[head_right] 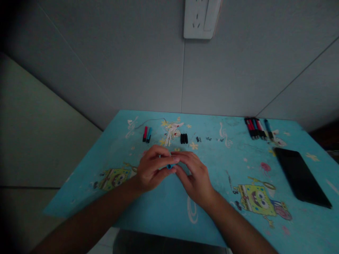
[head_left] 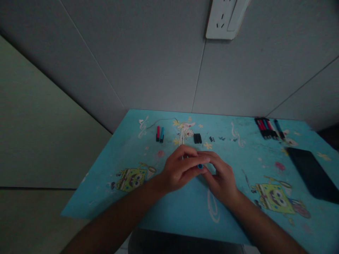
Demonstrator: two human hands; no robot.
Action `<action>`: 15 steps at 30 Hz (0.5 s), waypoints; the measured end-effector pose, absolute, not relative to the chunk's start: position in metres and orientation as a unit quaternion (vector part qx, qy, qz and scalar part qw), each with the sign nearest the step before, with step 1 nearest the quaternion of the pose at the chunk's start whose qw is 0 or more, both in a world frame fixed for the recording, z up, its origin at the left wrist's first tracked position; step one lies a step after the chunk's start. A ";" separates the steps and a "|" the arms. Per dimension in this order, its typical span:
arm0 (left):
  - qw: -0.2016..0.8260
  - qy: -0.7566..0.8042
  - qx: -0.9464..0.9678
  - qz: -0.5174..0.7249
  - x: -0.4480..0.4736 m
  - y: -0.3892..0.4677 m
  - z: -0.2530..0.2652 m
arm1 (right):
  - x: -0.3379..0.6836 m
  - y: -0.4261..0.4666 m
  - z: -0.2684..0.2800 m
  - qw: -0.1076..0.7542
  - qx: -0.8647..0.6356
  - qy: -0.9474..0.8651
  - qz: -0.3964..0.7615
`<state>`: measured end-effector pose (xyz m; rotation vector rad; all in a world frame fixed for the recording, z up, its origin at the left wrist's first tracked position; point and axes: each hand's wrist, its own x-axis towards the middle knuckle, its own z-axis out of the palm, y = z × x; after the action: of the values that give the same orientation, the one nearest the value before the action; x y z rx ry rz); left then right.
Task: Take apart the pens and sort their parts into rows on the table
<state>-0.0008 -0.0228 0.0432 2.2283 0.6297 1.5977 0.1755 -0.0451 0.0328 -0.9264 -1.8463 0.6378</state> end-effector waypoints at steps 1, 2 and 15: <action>0.168 0.224 0.771 0.571 -0.001 -0.021 0.042 | 0.176 -0.044 0.034 0.478 -0.391 -0.742 0.261; 0.177 0.233 0.762 0.578 0.000 -0.020 0.039 | 0.176 -0.044 0.036 0.489 -0.405 -0.728 0.259; 0.391 0.353 0.744 0.411 0.019 -0.017 0.005 | 0.185 -0.037 0.034 0.582 -0.439 -0.602 0.326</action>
<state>0.0190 -0.0170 0.0051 1.8896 0.8965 1.0429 0.1852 -0.0368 0.0344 -1.0259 -1.4067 0.7610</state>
